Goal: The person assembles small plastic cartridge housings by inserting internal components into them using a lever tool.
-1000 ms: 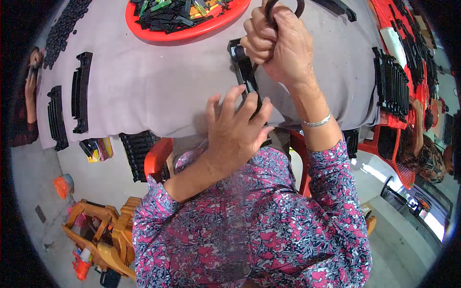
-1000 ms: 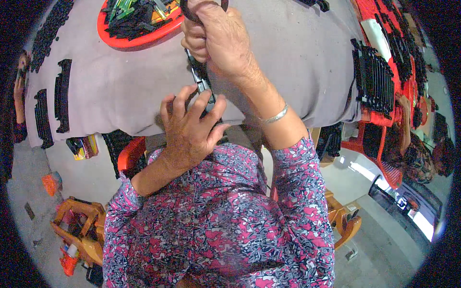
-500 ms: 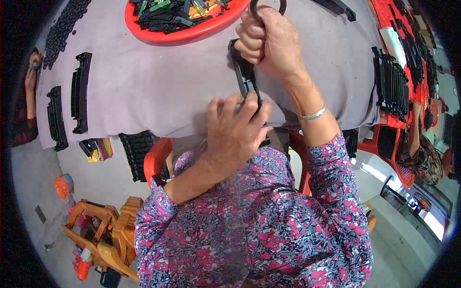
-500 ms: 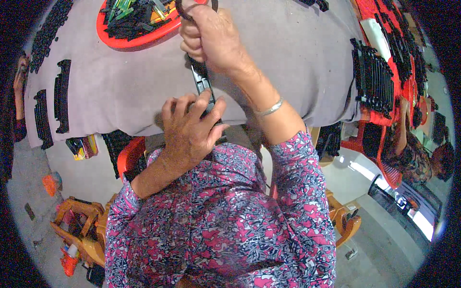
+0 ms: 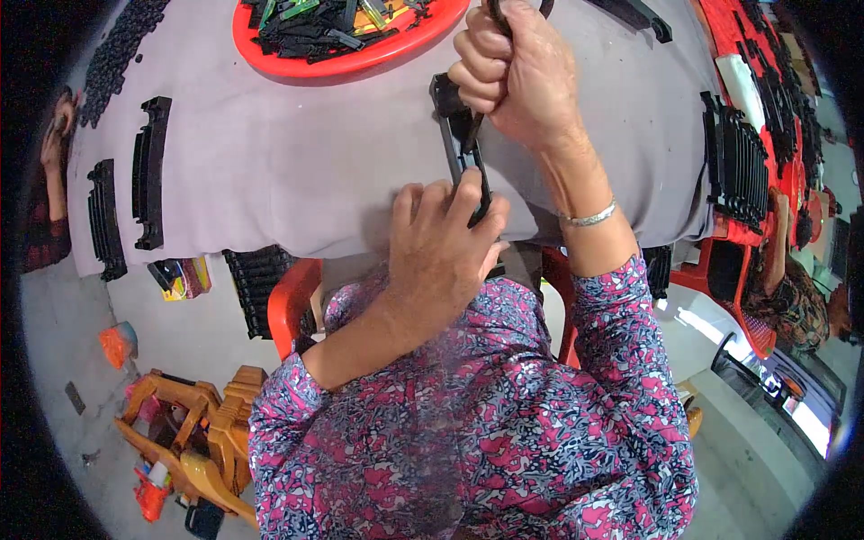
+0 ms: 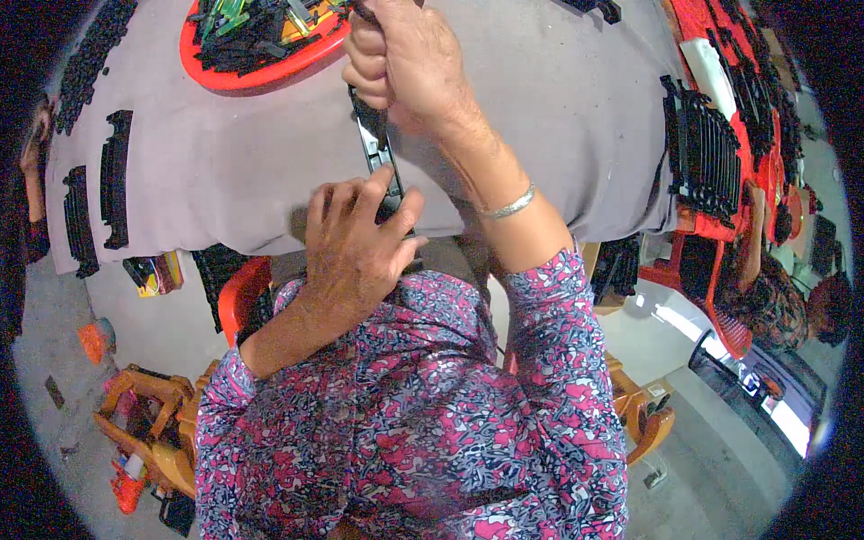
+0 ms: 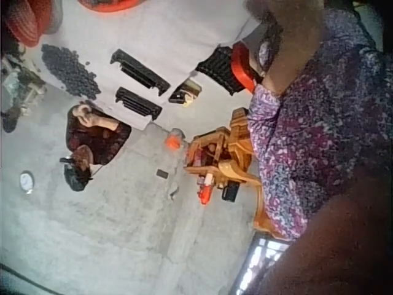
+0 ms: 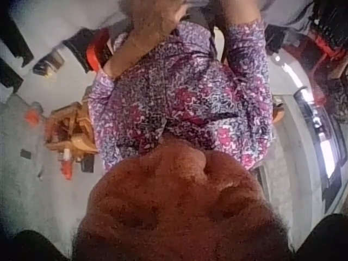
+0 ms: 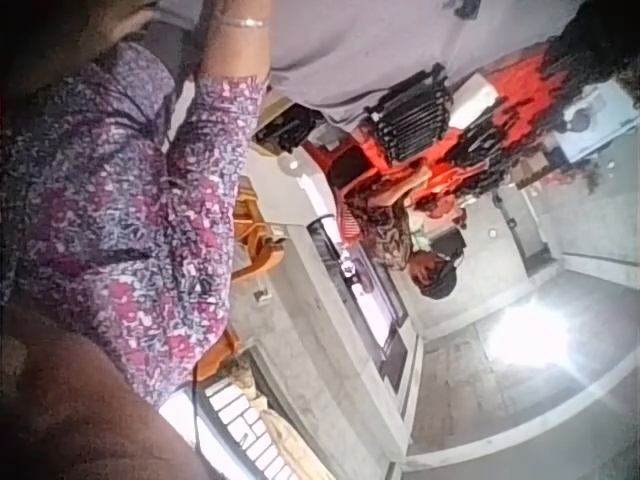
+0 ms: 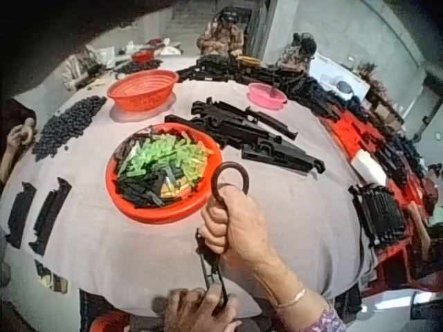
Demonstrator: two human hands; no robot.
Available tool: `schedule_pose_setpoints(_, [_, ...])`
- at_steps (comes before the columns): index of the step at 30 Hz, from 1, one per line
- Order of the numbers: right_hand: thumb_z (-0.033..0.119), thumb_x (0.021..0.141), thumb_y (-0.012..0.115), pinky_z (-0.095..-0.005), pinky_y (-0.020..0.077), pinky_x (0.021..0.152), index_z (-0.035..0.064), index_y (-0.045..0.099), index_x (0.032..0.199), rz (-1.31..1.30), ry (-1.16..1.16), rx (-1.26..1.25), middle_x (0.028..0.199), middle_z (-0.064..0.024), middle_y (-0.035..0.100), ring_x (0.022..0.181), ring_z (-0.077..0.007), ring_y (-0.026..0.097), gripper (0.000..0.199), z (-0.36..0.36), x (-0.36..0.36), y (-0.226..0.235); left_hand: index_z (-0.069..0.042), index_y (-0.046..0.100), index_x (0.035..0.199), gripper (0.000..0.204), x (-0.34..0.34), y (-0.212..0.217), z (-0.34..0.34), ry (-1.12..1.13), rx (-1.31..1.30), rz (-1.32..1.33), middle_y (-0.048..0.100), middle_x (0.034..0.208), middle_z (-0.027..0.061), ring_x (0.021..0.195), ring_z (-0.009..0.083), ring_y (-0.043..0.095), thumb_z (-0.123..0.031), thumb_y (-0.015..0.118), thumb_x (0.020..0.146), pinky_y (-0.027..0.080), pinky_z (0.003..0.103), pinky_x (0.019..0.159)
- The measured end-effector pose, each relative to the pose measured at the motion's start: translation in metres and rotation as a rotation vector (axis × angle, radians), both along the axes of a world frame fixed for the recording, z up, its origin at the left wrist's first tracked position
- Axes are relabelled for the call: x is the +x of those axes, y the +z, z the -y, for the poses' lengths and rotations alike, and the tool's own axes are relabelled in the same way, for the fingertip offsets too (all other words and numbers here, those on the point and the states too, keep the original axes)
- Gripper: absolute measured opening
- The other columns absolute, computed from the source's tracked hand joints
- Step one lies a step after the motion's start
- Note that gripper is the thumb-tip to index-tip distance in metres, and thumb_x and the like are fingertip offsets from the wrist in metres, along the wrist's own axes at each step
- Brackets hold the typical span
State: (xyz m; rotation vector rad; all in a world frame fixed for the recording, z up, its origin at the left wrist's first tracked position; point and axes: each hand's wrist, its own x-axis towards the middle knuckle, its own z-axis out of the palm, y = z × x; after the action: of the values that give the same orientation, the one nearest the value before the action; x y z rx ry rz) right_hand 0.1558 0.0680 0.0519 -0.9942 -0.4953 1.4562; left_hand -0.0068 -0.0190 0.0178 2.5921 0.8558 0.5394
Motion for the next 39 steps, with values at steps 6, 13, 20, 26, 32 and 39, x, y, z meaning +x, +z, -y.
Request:
schedule_pose_setpoints(6, [0.032,0.104,0.038,-0.0254,0.0167,0.038,0.0158,0.036,0.07,0.066,0.098,0.318,0.054,0.0063,0.025,0.041,-0.0072,0.019,0.038,-0.011,0.013,-0.024,-0.014,0.06,0.116,0.06,0.002,0.001,0.0,-0.015,0.037,-0.012,0.051,0.124,0.0119,0.102,0.0299,0.053,-0.024,0.085,0.062,0.041,0.049,0.09])
schedule_pose_setpoints(13, [0.033,0.104,0.04,-0.0258,0.017,0.038,0.0152,0.037,0.072,0.021,0.018,0.01,0.054,0.0069,0.026,0.041,-0.0071,0.019,0.037,-0.003,-0.005,0.002,-0.015,0.061,0.114,0.058,0.0,-0.001,-0.001,0.005,0.062,-0.012,0.053,0.124,0.0103,0.1,0.0284,0.053,-0.025,0.085,0.062,0.041,0.047,0.089])
schedule_pose_setpoints(20, [0.034,0.104,0.039,-0.0255,0.0173,0.038,0.0164,0.037,0.072,0.185,0.182,0.563,0.054,0.0077,0.025,0.04,-0.0066,0.019,0.037,-0.014,0.008,-0.028,-0.017,0.061,0.114,0.055,0.0,-0.002,-0.001,-0.005,0.038,-0.003,0.054,0.123,0.0087,0.101,0.0274,0.053,-0.027,0.083,0.065,0.039,0.046,0.09])
schedule_pose_setpoints(26, [0.034,0.103,0.04,-0.0256,0.0178,0.038,0.0176,0.036,0.07,0.052,0.054,-0.065,0.055,0.0082,0.025,0.041,-0.006,0.02,0.037,-0.018,-0.008,-0.003,-0.014,0.064,0.11,0.044,-0.001,-0.001,-0.001,0.008,0.035,-0.012,0.055,0.123,0.0076,0.101,0.0254,0.052,-0.026,0.08,0.07,0.038,0.046,0.094])
schedule_pose_setpoints(32, [0.035,0.103,0.04,-0.0263,0.0165,0.037,0.0185,0.035,0.067,0.33,0.108,0.36,0.053,0.0082,0.026,0.04,-0.0068,0.021,0.039,-0.024,-0.009,-0.017,-0.019,0.062,0.115,0.048,-0.001,-0.005,0.0,0.017,0.052,0.001,0.053,0.126,0.0095,0.103,0.0282,0.053,-0.033,0.079,0.073,0.036,0.049,0.094])
schedule_pose_setpoints(39, [0.037,0.102,0.04,-0.0261,0.0162,0.037,0.0192,0.033,0.064,0.155,0.051,-0.104,0.052,0.0081,0.024,0.04,-0.0069,0.022,0.043,-0.024,-0.011,-0.003,-0.018,0.064,0.113,0.045,0.0,0.001,-0.003,0.017,0.037,-0.053,0.056,0.124,0.0105,0.103,0.029,0.055,-0.034,0.078,0.074,0.037,0.05,0.094])
